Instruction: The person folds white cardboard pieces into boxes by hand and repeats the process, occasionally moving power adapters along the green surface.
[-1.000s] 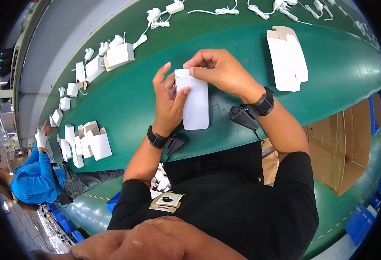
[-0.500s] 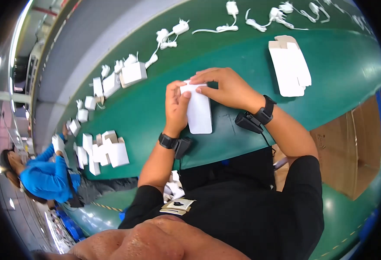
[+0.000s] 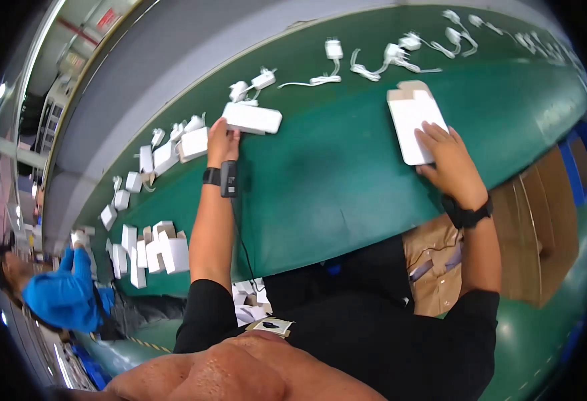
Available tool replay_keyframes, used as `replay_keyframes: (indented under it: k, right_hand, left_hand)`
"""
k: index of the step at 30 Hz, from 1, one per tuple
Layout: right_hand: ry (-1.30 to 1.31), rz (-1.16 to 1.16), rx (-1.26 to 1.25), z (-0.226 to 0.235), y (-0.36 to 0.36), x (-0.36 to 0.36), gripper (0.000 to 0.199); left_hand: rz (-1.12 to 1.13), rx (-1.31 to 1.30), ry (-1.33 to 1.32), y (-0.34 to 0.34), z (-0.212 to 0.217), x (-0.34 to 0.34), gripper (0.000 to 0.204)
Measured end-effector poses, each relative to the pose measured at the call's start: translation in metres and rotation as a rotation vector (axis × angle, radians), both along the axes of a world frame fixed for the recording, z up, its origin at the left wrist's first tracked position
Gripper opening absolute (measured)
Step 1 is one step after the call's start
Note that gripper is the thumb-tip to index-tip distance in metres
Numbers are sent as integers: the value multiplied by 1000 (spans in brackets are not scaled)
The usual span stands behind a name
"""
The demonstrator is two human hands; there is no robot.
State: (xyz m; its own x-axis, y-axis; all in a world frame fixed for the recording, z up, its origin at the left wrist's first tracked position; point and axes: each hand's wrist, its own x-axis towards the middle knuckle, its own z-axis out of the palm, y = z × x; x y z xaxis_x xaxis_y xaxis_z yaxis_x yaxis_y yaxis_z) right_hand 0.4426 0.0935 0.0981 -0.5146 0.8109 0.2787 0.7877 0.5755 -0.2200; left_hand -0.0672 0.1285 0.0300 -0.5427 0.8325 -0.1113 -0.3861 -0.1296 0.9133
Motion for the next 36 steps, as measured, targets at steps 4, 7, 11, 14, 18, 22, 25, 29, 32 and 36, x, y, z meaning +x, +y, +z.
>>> replay_keyframes:
  k: [4, 7, 11, 14, 18, 22, 25, 29, 32, 36]
  right_hand:
    - [73, 82, -135, -1, 28, 16, 55]
    - [144, 83, -221, -11, 40, 46, 50]
    - [177, 111, -313, -6, 49, 41, 42]
    - [119, 92, -321, -9, 49, 26, 39]
    - [110, 135, -233, -8, 30, -4, 35]
    - [373, 198, 329, -4, -35, -99, 28]
    - [509, 422, 255, -5, -57, -150, 29]
    - [625, 634, 36, -9, -57, -179, 27]
    - [729, 757, -130, -11, -44, -186, 20]
    - [862, 679, -431, -10, 10, -191, 15]
  left_hand:
    - [20, 51, 338, 9, -37, -18, 33]
    - [187, -59, 443, -1, -4, 69, 38]
    - [28, 63, 555, -32, 9, 121, 34]
    - [-215, 166, 434, -55, 17, 147, 35]
    - [-653, 109, 158, -84, 21, 162, 38]
    - [-779, 174, -394, -103, 27, 170, 58]
    - [-803, 244, -534, -106, 38, 163, 71]
    - [-768, 286, -402, -112, 45, 146, 85]
    - [-786, 286, -406, -119, 42, 134, 86]
    - [-783, 236, -142, -115, 22, 117, 87]
